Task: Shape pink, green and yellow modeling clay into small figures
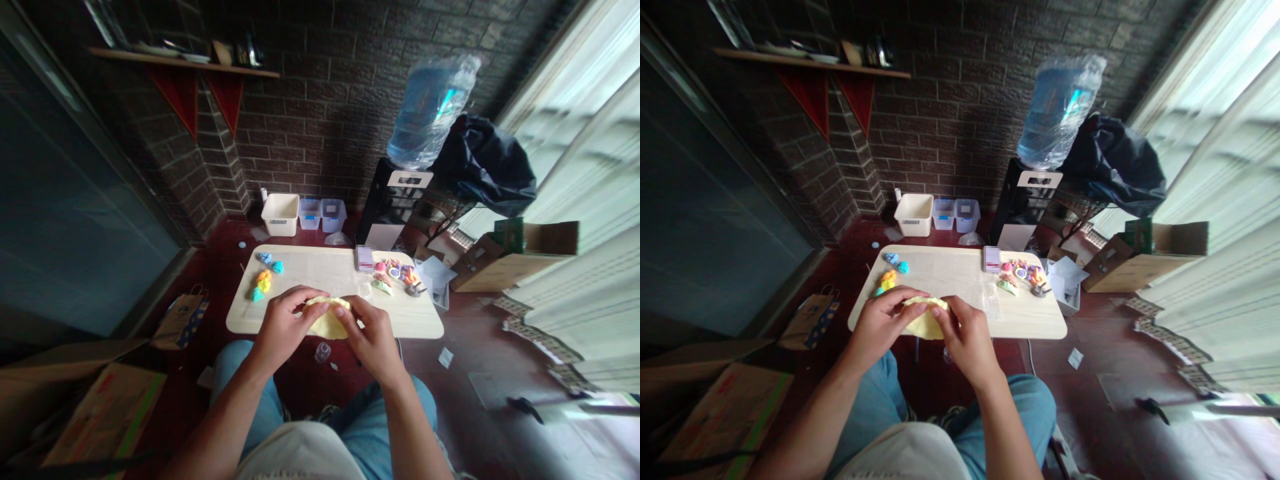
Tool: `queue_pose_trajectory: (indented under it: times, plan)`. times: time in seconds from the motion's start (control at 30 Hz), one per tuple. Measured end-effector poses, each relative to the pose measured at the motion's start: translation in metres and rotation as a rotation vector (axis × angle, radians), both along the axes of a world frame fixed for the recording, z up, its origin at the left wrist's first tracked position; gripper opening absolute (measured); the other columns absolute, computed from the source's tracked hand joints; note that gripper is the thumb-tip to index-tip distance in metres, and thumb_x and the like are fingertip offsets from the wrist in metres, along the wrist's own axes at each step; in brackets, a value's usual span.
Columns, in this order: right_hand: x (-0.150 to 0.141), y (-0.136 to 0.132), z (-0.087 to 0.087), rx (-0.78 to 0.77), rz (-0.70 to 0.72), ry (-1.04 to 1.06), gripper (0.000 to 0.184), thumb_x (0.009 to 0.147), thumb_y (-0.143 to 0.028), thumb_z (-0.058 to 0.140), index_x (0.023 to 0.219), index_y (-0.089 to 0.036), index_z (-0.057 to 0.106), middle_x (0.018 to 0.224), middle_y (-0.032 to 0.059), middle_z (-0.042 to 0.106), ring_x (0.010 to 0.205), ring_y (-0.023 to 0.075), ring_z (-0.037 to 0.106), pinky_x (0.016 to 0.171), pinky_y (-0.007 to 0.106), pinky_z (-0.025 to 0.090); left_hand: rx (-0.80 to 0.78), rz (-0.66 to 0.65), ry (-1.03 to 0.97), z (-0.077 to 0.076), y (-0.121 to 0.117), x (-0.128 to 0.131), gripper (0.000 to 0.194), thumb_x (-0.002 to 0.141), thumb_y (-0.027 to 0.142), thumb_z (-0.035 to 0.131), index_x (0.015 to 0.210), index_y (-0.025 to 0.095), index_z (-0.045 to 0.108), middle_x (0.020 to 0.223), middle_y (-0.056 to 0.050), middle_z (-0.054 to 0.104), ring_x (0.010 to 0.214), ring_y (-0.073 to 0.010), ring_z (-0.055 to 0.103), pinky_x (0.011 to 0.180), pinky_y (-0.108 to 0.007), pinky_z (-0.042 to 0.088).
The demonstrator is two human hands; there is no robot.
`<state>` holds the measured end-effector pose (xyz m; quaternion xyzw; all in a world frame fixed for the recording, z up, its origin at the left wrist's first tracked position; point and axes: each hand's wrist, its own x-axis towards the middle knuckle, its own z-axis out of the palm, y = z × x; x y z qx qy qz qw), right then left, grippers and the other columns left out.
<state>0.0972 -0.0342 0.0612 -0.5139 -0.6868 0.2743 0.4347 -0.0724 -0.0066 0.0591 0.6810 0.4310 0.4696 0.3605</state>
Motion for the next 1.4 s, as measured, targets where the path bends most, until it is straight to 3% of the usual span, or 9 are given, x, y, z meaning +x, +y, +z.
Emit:
queue_pose_trajectory:
  times: [0.17,0.33,0.47,0.7,0.83,0.97,1.2,1.4]
  plan:
    - [0.001,-0.003,0.001,0.093,-0.036,-0.091,0.024,0.097,-0.032,0.049,0.081,-0.019,0.06,0.065,-0.0007,0.055,0.06,0.013,0.05,0.057,0.024,0.036,-0.01,-0.075,-0.034,-0.001,0.002,-0.002,0.028,0.085,0.033,0.067,0.112,0.024,0.069,0.114,-0.006,0.071,0.103,-0.0193,0.066,0.082,-0.026,0.053]
    - [0.001,-0.004,0.003,0.101,0.043,-0.117,0.017,0.096,-0.031,0.051,0.094,-0.019,0.063,0.073,0.0015,0.06,0.066,0.0141,0.055,0.062,0.023,0.039,0.182,-0.081,0.024,0.002,0.003,-0.002,0.014,0.089,0.024,0.062,0.096,0.021,0.074,0.092,-0.004,0.074,0.089,-0.0154,0.067,0.081,-0.026,0.051]
    - [0.001,-0.003,0.006,0.1,0.057,-0.129,0.022,0.097,-0.03,0.048,0.088,-0.017,0.063,0.07,0.0015,0.058,0.066,0.014,0.053,0.062,0.024,0.037,0.278,-0.044,0.065,0.004,-0.001,-0.001,0.012,0.089,0.019,0.062,0.093,0.019,0.073,0.087,-0.004,0.073,0.083,-0.0142,0.067,0.076,-0.024,0.051]
    - [-0.005,-0.001,-0.001,-0.196,0.08,0.25,0.027,0.085,-0.042,0.066,0.092,-0.017,0.062,0.07,-0.0021,0.056,0.062,0.0111,0.048,0.054,0.02,0.038,0.328,0.077,0.081,0.004,-0.005,0.004,0.011,0.09,0.016,0.06,0.092,0.017,0.071,0.085,-0.003,0.071,0.082,-0.0126,0.065,0.077,-0.022,0.049]
    - [-0.011,-0.001,-0.009,-0.234,0.075,0.42,0.029,0.086,-0.044,0.063,0.081,-0.016,0.059,0.064,-0.0042,0.047,0.057,0.009,0.04,0.05,0.019,0.033,0.308,0.036,0.063,0.005,-0.005,0.004,0.011,0.09,0.019,0.06,0.093,0.017,0.071,0.086,-0.003,0.071,0.082,-0.0125,0.065,0.076,-0.021,0.05]
    - [-0.012,-0.001,-0.011,-0.201,0.038,0.441,0.027,0.086,-0.042,0.065,0.078,-0.016,0.059,0.062,-0.0046,0.046,0.056,0.0082,0.039,0.048,0.019,0.031,0.238,-0.002,0.048,0.006,-0.005,0.003,0.013,0.088,0.022,0.063,0.097,0.017,0.071,0.091,-0.004,0.071,0.087,-0.0137,0.066,0.078,-0.021,0.05]
    - [-0.001,-0.004,-0.004,-0.124,0.076,0.272,0.027,0.093,-0.04,0.055,0.109,-0.019,0.061,0.075,-0.0003,0.062,0.064,0.0118,0.053,0.056,0.021,0.041,0.142,0.038,0.051,0.009,-0.008,-0.001,0.011,0.09,0.026,0.06,0.09,0.019,0.069,0.091,-0.003,0.071,0.086,-0.0136,0.065,0.074,-0.021,0.05]
    - [-0.001,-0.005,0.002,0.088,-0.001,0.044,0.018,0.096,-0.03,0.051,0.093,-0.019,0.065,0.077,0.0024,0.067,0.067,0.0131,0.058,0.063,0.023,0.043,0.007,-0.029,0.058,0.004,-0.01,-0.001,0.015,0.088,0.03,0.063,0.098,0.021,0.068,0.095,-0.002,0.073,0.089,-0.0147,0.067,0.076,-0.021,0.051]
